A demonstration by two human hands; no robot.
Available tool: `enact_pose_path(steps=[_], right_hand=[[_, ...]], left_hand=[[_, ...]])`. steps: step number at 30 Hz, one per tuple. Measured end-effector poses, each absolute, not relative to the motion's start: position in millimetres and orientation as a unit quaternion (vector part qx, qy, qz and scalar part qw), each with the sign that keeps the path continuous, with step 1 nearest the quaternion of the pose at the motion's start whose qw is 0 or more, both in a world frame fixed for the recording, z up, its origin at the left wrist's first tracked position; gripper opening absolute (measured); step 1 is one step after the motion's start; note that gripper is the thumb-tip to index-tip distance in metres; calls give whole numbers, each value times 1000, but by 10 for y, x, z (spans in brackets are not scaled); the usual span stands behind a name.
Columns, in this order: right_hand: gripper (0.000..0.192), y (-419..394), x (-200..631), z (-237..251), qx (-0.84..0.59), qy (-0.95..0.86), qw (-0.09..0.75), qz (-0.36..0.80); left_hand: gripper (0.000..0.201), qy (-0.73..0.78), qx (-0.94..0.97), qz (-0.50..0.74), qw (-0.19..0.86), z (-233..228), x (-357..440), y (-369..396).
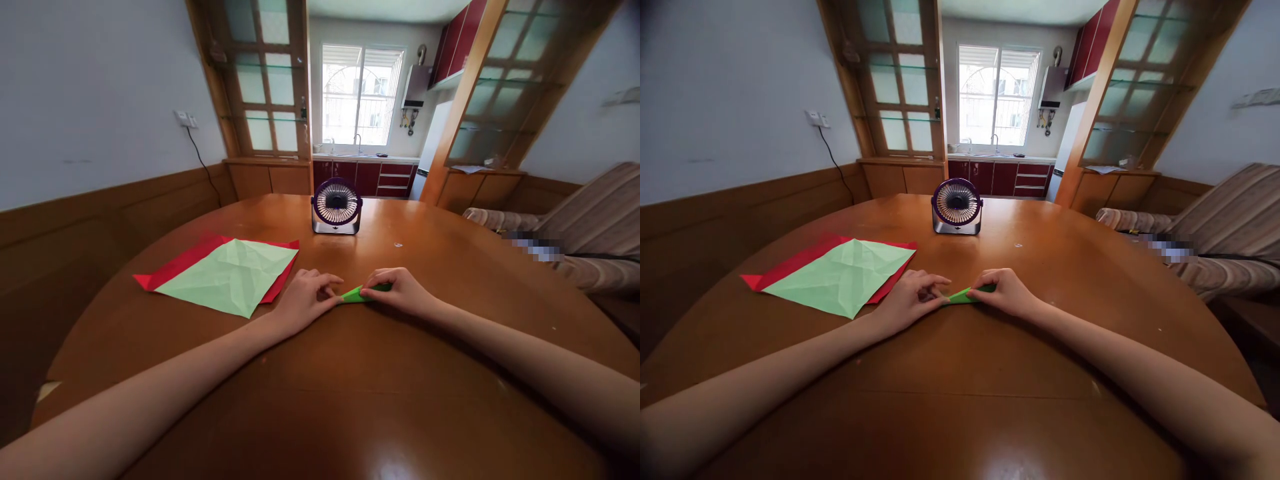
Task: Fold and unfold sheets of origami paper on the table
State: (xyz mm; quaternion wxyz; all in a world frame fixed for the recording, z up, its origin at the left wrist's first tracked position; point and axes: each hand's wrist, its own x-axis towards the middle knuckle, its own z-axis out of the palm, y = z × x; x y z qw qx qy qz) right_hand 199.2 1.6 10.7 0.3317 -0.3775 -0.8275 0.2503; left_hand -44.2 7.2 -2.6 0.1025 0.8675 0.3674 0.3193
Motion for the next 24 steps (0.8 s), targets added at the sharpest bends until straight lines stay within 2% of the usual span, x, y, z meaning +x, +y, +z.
enact_pose_path(steps=[6,16,24], right_hand=[[16,96,1965,108,-397,-798,372,259],[19,288,2017,42,-423,-784,350,291],[23,353,2009,53,-457,-758,320,337]], left_hand=[[27,383,843,327,189,-11,-455,74],[34,428,712,298,470,-44,-525,236],[43,435,685,258,525,2,-565,321]])
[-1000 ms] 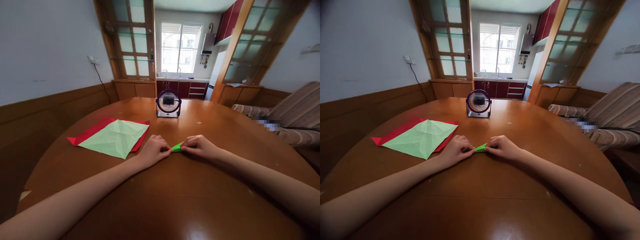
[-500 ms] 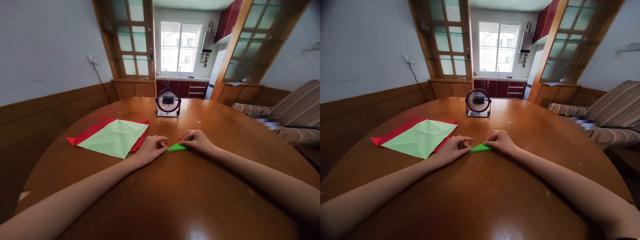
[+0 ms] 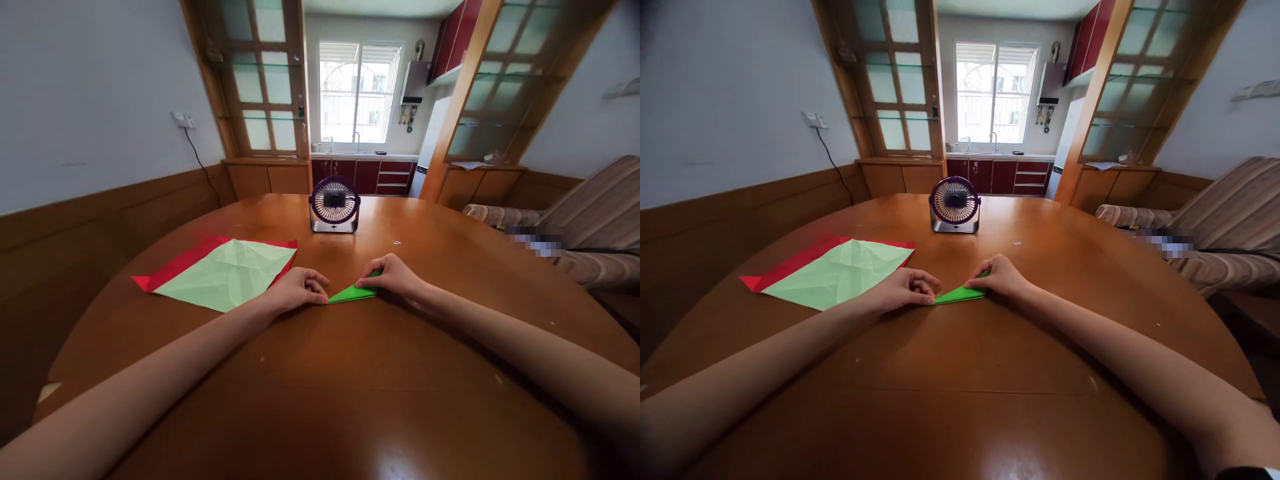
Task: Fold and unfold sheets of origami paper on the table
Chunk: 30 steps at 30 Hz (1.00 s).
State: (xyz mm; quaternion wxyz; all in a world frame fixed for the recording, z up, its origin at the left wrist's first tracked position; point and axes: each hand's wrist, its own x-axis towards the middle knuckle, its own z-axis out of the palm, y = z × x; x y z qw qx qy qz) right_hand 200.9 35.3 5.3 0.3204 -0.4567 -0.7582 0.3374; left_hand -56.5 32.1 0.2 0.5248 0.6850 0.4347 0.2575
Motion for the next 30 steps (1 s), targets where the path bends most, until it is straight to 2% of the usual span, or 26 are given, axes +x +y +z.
enact_pose_path(steps=[19,30], right_hand=[[25,309,1960,156,-497,-718,300,384],[30,309,1960,168,-502,-722,302,368]], left_hand=[[38,393,776,206,449,72,-670,352],[18,418,795,315,307,-37,-405,81]])
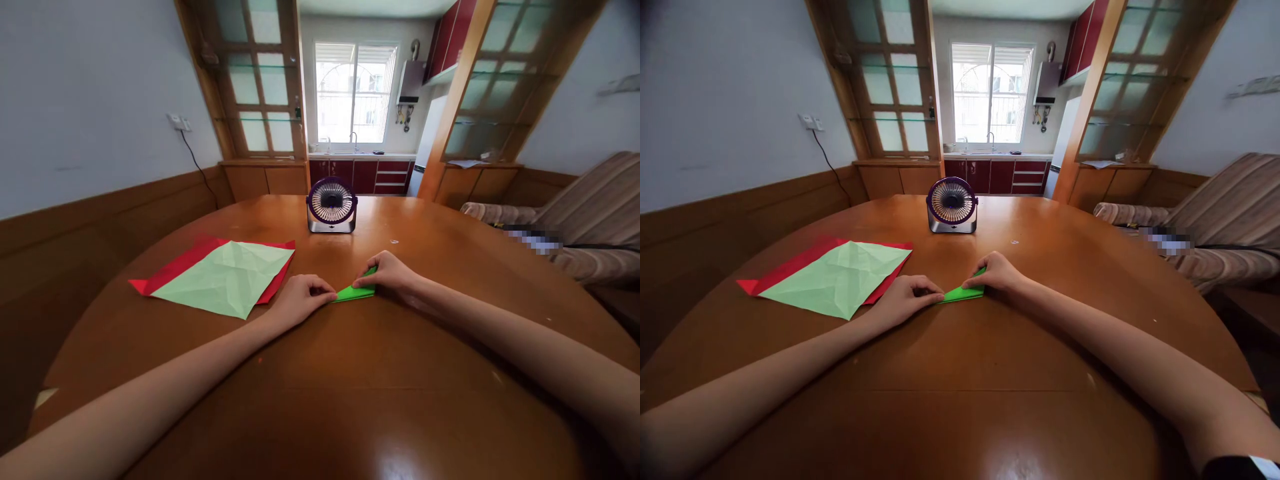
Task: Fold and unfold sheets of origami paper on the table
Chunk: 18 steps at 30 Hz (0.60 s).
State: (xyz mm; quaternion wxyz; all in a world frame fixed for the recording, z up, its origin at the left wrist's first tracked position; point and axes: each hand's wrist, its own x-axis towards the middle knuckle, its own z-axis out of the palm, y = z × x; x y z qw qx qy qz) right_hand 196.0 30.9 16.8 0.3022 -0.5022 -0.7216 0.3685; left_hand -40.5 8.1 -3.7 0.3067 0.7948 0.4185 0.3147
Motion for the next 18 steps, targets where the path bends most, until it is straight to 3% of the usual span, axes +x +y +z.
enact_pose_path(steps=[11,18], right_hand=[[23,365,2036,-27,-414,-781,373,282],[21,406,2125,-63,-399,-804,353,264]], left_hand=[[18,368,848,271,267,15,-467,159],[18,372,847,276,263,-10,-487,149]])
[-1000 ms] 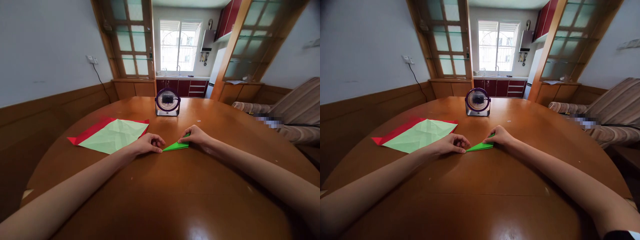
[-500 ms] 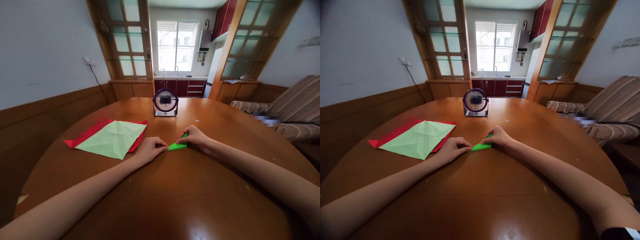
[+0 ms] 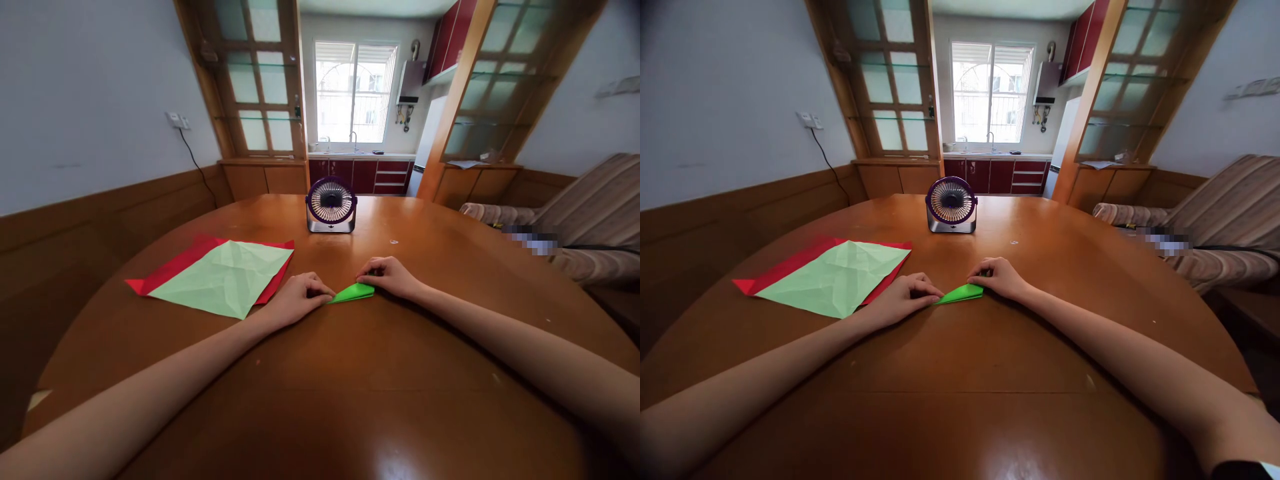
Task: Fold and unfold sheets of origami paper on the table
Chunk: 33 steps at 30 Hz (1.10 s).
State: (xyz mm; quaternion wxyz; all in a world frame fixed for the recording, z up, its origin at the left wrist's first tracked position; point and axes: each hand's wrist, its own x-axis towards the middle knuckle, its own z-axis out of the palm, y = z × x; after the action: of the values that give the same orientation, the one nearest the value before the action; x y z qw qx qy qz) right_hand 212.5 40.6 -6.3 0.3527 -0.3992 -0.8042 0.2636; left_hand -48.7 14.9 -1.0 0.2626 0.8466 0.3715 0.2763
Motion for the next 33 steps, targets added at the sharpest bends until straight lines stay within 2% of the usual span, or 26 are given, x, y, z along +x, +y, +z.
enact_pose_path(steps=[8,13,22,29,33], right_hand=[[21,383,2117,-74,-351,-855,327,200],[23,305,2075,10,-297,-902,277,148],[20,233,2064,142,-285,-908,252,172],[19,151,2037,190,-286,-874,329,215],[22,148,2024,180,-291,-842,385,243]], left_hand=[[13,417,830,287,233,-30,-399,105],[11,464,821,255,214,20,-336,46],[4,437,847,277,121,-30,-297,-95],[13,386,826,359,201,0,-365,-126],[21,346,822,408,194,31,-395,-154]])
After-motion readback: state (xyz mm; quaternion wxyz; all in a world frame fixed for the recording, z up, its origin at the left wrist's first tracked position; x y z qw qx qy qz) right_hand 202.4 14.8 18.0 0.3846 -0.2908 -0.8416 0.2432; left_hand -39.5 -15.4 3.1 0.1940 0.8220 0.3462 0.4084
